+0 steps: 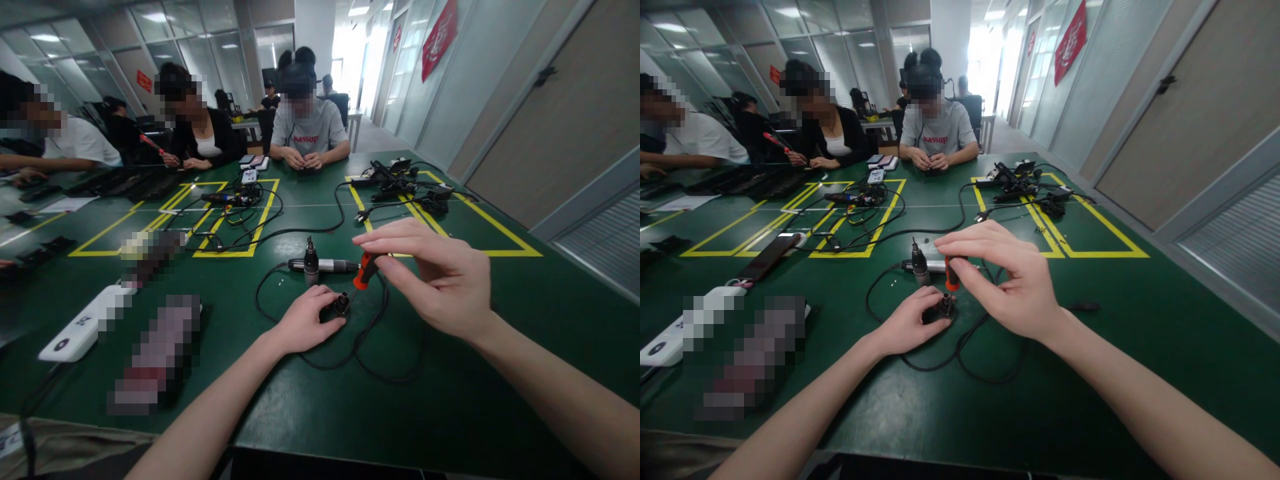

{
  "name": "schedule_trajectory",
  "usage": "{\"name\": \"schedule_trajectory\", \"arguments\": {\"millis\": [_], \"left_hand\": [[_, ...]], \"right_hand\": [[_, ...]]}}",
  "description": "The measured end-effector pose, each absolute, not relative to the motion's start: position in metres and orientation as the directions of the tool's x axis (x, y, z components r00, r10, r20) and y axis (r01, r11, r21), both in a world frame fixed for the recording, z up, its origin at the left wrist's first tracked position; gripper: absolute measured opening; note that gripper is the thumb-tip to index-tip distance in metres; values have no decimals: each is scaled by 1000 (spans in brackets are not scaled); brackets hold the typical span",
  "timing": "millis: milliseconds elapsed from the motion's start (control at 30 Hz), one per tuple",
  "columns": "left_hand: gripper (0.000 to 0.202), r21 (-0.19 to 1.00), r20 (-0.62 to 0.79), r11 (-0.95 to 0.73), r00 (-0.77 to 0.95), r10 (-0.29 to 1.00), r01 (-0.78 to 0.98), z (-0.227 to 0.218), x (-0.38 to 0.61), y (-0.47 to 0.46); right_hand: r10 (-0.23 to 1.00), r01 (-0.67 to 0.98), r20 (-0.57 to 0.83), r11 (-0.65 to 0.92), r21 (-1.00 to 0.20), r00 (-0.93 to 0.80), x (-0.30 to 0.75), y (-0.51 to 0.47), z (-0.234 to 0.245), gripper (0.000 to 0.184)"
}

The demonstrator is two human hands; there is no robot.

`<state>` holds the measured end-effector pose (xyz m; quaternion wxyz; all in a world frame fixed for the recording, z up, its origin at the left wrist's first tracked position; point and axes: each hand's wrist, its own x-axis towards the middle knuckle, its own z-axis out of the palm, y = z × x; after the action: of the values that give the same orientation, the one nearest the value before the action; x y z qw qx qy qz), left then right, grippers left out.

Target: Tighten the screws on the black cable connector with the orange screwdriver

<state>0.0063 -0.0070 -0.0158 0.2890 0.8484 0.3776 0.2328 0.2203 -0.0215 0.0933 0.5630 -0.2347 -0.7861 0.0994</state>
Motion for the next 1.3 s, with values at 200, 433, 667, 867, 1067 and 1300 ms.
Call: {"name": "schedule_trajectory", "arguments": {"millis": [200, 433, 667, 867, 1067, 1300], "left_hand": [[18, 666, 185, -551, 605, 775, 503, -17, 7, -7], [20, 674, 180, -547, 607, 774, 497, -17, 5, -8], [19, 674, 181, -549, 610, 772, 495, -16, 6, -8], [19, 667, 185, -553, 607, 773, 500, -16, 6, -7], [19, 662, 184, -556, 610, 771, 503, -16, 7, -7], [19, 662, 179, -553, 610, 772, 506, -16, 6, -7]], "right_hand": [[487, 264, 836, 866, -426, -250, 219, -22, 95, 31], [500, 269, 828, 859, -436, -254, 221, -24, 94, 33], [474, 273, 852, 869, -413, -221, 220, -23, 94, 30], [482, 231, 844, 871, -433, -234, 220, -23, 93, 33], [483, 199, 841, 874, -444, -244, 221, -22, 93, 34], [507, 176, 834, 861, -477, -219, 220, -23, 91, 29]]}}
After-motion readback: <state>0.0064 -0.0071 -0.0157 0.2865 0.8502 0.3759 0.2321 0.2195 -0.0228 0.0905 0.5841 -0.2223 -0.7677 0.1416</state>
